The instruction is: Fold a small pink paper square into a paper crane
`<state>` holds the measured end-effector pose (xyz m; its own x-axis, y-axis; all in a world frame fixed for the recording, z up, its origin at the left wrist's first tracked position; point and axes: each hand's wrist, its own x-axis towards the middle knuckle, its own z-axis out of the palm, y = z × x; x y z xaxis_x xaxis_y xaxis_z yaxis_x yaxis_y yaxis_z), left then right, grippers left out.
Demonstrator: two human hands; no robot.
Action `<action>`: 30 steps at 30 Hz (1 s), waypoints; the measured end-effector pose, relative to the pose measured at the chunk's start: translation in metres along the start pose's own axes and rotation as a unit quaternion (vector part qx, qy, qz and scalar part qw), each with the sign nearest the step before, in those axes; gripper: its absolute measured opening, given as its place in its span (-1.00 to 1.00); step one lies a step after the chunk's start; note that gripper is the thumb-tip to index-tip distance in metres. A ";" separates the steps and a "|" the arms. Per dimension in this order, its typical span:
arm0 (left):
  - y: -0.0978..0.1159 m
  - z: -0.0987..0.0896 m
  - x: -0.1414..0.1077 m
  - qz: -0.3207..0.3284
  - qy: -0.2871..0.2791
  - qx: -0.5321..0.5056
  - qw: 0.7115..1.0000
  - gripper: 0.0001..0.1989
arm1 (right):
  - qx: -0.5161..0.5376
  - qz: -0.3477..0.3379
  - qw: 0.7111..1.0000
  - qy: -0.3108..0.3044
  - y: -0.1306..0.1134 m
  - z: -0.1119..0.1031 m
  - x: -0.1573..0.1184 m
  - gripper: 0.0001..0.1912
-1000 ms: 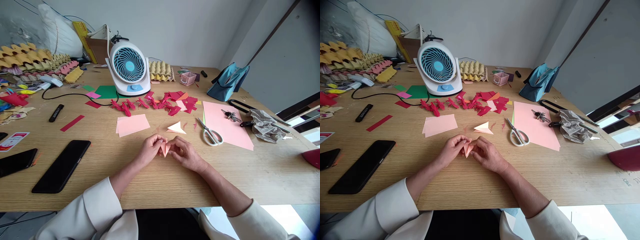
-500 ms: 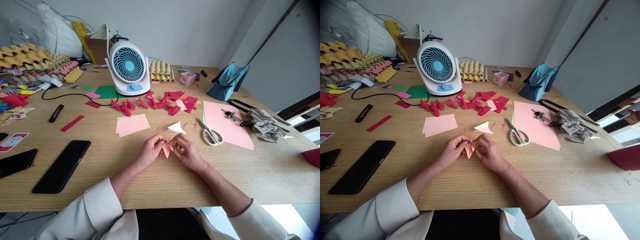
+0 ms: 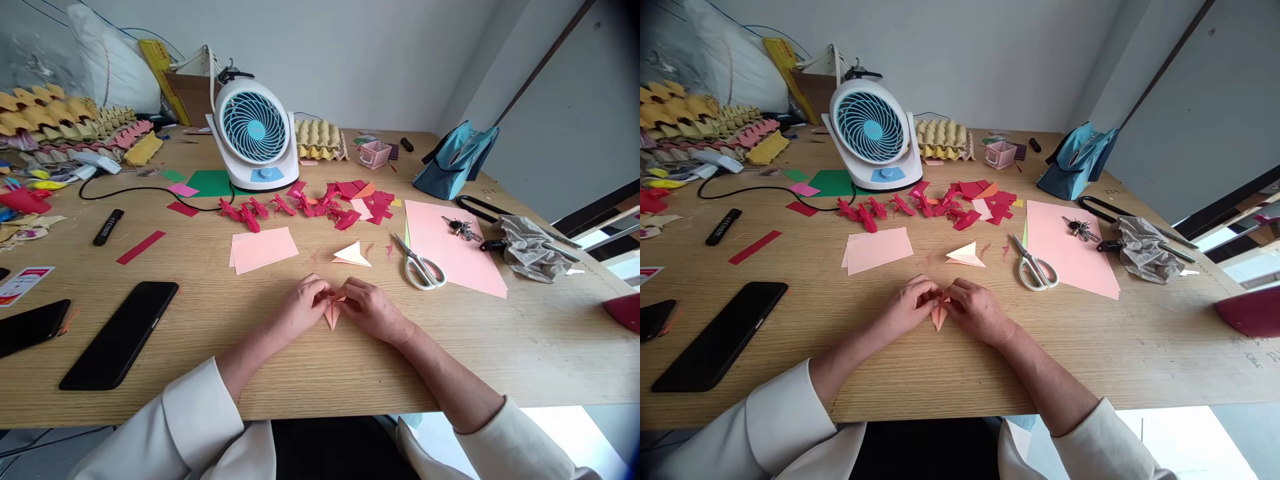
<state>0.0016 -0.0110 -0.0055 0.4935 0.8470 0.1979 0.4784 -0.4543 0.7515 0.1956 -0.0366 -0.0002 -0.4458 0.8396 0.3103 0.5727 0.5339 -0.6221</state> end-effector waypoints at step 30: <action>0.005 -0.006 -0.033 0.255 -0.021 0.298 0.920 -0.61 | 0.130 0.159 0.978 0.027 0.001 -0.002 0.001 -0.92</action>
<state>-0.0167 -0.0393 -0.0043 0.7852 0.4769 0.3949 0.4849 -0.8703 0.0868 0.1975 -0.0349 0.0009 -0.2328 0.9669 0.1042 0.4794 0.2073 -0.8528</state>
